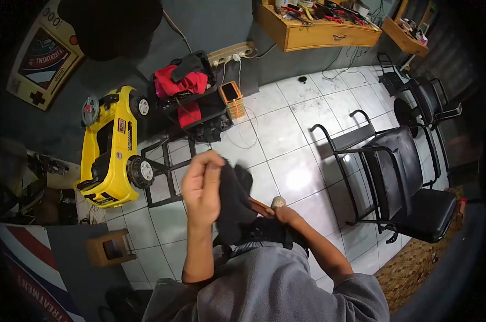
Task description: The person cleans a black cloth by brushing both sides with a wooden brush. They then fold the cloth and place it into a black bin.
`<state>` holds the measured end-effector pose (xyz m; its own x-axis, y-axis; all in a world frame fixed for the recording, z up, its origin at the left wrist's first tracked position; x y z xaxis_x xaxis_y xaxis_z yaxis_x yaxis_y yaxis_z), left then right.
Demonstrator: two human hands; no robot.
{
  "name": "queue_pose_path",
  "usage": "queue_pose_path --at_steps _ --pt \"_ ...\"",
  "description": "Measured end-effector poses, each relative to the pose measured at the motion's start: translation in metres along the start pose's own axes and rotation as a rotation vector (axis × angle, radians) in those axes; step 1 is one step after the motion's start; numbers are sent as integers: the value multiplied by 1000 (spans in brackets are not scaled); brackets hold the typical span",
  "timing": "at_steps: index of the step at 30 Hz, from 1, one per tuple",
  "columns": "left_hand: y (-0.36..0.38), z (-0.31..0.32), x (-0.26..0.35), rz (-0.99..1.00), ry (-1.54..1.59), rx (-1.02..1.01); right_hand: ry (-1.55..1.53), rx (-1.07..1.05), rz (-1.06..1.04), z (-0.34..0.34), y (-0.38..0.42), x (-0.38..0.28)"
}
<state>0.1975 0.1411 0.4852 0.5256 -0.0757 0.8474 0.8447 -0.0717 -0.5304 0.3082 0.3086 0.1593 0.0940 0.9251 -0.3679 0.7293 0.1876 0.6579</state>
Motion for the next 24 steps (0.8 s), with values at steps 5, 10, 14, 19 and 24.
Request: queue_pose_path --at_steps 5,10,14,19,24 --pt "2 -29 -7 14 24 159 -215 6 449 28 12 73" --pt "3 -15 -2 -90 98 120 -254 64 580 32 21 92" --pt "18 18 -19 -229 83 -72 -769 432 273 -27 24 47" --pt "23 44 -29 -205 134 -142 -1045 645 -192 -112 82 -56" --pt "-2 36 -6 -35 115 -115 -517 316 -107 -83 50 -67"
Point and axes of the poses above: each hand's wrist, its own y-axis away from the middle knuckle, its own z-axis out of the palm, x = y × z, the point moved 5 cm from there along -y, towards the middle knuckle, and after that the axes turned 14 degrees about z, right-handed, at the moved point
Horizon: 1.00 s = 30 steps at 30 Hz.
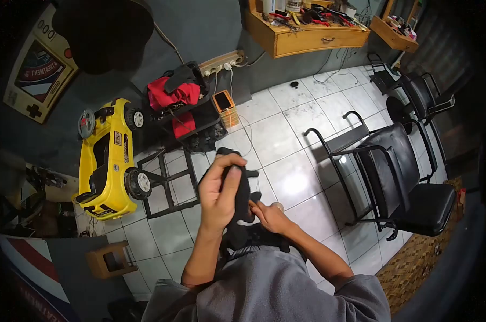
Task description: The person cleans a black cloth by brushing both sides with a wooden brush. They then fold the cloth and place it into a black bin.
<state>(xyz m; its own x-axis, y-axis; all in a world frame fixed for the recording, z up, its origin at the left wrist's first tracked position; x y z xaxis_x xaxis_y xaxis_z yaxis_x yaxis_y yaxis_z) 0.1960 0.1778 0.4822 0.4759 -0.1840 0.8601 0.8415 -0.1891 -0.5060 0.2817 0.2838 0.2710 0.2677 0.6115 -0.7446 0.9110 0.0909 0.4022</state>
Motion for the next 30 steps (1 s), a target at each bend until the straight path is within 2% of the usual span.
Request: queue_pose_path --at_steps 1,3,4,5,6,8,9,11,13,15,17,19,20,21,23,24,26,28,30 --pt "-4 -6 10 76 -50 9 337 -61 51 22 -13 34" --pt "-7 -26 27 34 14 210 338 -122 13 40 -18 97" --pt "-10 -35 29 91 27 243 341 -171 196 34 -16 108" --pt "-8 -42 24 66 39 257 345 -220 378 27 -14 119" --pt "-3 -47 15 47 -4 279 352 -223 371 26 -15 127" --pt "11 -53 3 20 -8 286 335 -154 554 27 -9 153" --pt "16 -54 3 18 -6 285 334 -154 556 25 -6 158" --pt "23 -54 -3 -70 31 277 288 -7 521 20 -7 161" --pt "27 -50 -13 -89 32 262 246 37 475 7 -6 128" --pt "31 -39 -21 -203 125 197 -105 288 335 -26 2 61" --pt "34 -24 -38 -267 168 139 -623 245 162 -31 10 20" --pt "30 -9 -37 -201 40 -13 -944 23 138 -31 21 -24" --pt "28 -2 -35 -175 68 -28 -751 39 61 -29 19 -32" --pt "21 3 -30 -81 73 -22 -554 298 -249 -33 16 -47" --pt "11 6 -15 -96 138 15 -406 207 -116 -28 8 -44" --pt "6 5 -9 -93 138 18 -403 207 -119 -19 -1 -25" --pt "0 -4 6 46 35 46 215 -28 -3 33 -32 57" --pt "0 -18 12 100 -2 89 460 -306 92 60 -29 127" --pt "0 -27 16 134 -14 146 291 -263 532 91 -32 232"
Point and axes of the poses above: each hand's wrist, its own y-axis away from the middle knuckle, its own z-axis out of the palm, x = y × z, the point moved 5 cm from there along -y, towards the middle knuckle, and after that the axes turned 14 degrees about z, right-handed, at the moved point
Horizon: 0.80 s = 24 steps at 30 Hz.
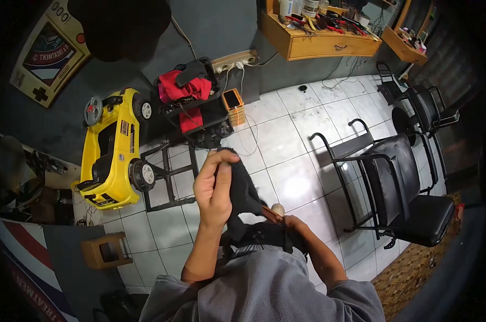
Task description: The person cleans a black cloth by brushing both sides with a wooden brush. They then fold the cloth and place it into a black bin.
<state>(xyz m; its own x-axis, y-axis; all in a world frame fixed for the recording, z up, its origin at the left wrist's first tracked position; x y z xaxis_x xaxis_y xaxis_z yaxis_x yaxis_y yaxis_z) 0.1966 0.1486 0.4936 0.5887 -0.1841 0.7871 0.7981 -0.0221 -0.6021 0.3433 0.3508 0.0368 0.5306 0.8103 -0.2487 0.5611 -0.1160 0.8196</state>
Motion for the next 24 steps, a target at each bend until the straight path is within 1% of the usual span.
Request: queue_pose_path --at_steps 1,3,4,5,6,7,8,10,11,12,13,15,16,18,19,20,21,23,24 --pt "2 -2 1 5 -2 2 3 3 -4 -13 12 2" --pt "10 -11 3 19 -38 71 204 33 -7 -29 44 8" --pt "13 -13 3 2 -41 86 203 31 -2 -28 43 8" --pt "14 -13 2 2 -38 88 65 71 67 -33 39 10" --pt "16 -8 -1 -78 28 34 -70 110 134 -38 37 10" --pt "19 -3 -4 -158 93 -17 -200 303 -13 -56 51 -8" --pt "24 0 -9 -206 40 -51 -331 494 -162 -72 68 -25" --pt "29 10 -17 -216 18 -133 -858 259 -142 -102 104 -65" --pt "30 16 -19 -224 14 -179 -1028 154 -192 -117 133 -88" --pt "34 20 -24 -298 79 -184 -1199 46 -241 -131 162 -111" --pt "34 24 -30 -254 68 -222 -1185 125 -348 -148 191 -133" --pt "32 34 -34 -133 19 -225 -1003 248 -643 -144 199 -153" --pt "30 36 -30 -143 16 -225 -1003 250 -641 -141 193 -151" --pt "27 35 -28 -175 4 -235 -634 268 -850 -126 179 -160" --pt "27 33 -26 -185 -7 -218 -630 264 -852 -115 157 -151" --pt "19 31 -17 -48 6 -190 -265 228 -713 -92 121 -138" --pt "13 25 -8 -24 -48 -181 92 189 -559 -72 93 -119" --pt "10 10 -2 7 2 -23 55 53 -388 -57 74 -79" --pt "7 4 4 27 -63 -9 -18 23 -258 -48 59 -56"
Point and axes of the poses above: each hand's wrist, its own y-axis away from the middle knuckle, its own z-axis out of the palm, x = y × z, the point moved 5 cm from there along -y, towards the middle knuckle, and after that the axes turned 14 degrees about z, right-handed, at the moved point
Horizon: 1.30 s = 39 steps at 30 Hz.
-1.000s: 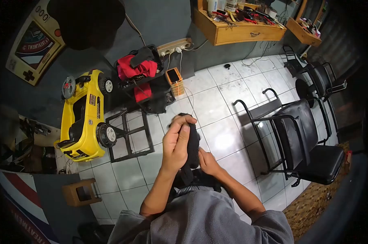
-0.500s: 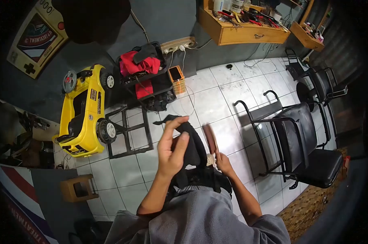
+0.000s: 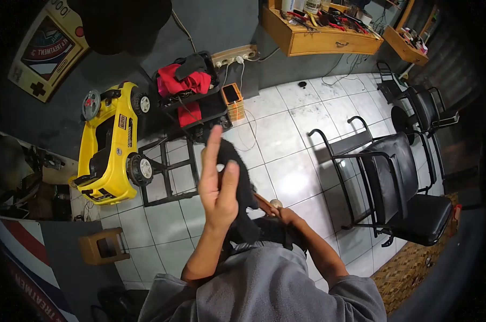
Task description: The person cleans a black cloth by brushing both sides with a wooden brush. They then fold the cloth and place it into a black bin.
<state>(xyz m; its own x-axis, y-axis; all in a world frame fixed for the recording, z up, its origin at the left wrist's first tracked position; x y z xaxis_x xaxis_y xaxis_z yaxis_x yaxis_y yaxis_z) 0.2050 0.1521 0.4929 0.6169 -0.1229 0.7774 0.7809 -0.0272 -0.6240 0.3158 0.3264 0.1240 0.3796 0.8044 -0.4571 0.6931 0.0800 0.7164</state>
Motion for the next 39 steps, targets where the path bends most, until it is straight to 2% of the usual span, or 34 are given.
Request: queue_pose_path --at_steps 1,5,7,8,10,11,12,13,14,15,16,18,19,21,23,25,26,28,29,31,32,34,35,36,37,39 --pt "-1 -7 0 85 -114 76 -75 -19 131 8 -8 25" --pt "7 -9 3 60 -169 4 -210 -8 231 19 -13 65" --pt "11 -3 -1 47 -182 -77 -425 131 295 10 -10 66" --pt "17 1 -8 -3 -138 -93 -612 256 188 -13 5 36" --pt "23 12 -16 -109 -37 -90 -1020 207 86 -53 41 -25" --pt "24 16 -18 -113 -36 -94 -1299 64 65 -71 68 -61" --pt "27 21 -23 -122 -63 -129 -1368 60 -28 -84 81 -83" --pt "30 25 -28 -131 -88 -166 -1386 68 -50 -87 93 -97" --pt "35 28 -37 -167 -72 -197 -1172 201 -231 -91 95 -108" --pt "33 34 -38 -46 -157 -240 -946 330 -403 -92 96 -118" --pt "31 38 -35 -61 -133 -242 -951 337 -400 -88 90 -121" --pt "21 40 -25 -26 -137 -234 -688 346 -556 -77 78 -131" --pt "13 37 -20 26 -165 -222 -687 347 -558 -72 68 -121" --pt "-5 25 -3 103 -151 -121 -26 205 -195 -38 27 -79" --pt "-13 15 8 45 104 105 -3 29 -20 15 -23 -4" --pt "-15 8 18 72 -39 90 3 -53 148 6 -6 14" --pt "-11 4 18 110 -50 78 8 -56 141 7 -6 23" --pt "-1 -3 13 81 -46 57 64 22 314 9 -2 44" --pt "3 -3 10 59 -34 34 66 23 314 10 -7 47" --pt "11 -1 -3 30 -126 -24 -187 316 193 -11 -1 31" --pt "16 -3 -9 -14 -131 -11 -187 315 192 -14 -1 24" --pt "21 -1 -17 -60 -136 0 -852 333 57 -59 38 -31" --pt "24 2 -23 -120 -180 -19 -854 332 59 -79 62 -59" --pt "27 5 -30 -179 -224 -38 -1060 222 65 -95 88 -86" --pt "29 10 -36 -142 -213 -78 -1263 107 69 -99 99 -102" --pt "26 20 -39 -116 -187 -119 -876 308 -378 -95 96 -119"
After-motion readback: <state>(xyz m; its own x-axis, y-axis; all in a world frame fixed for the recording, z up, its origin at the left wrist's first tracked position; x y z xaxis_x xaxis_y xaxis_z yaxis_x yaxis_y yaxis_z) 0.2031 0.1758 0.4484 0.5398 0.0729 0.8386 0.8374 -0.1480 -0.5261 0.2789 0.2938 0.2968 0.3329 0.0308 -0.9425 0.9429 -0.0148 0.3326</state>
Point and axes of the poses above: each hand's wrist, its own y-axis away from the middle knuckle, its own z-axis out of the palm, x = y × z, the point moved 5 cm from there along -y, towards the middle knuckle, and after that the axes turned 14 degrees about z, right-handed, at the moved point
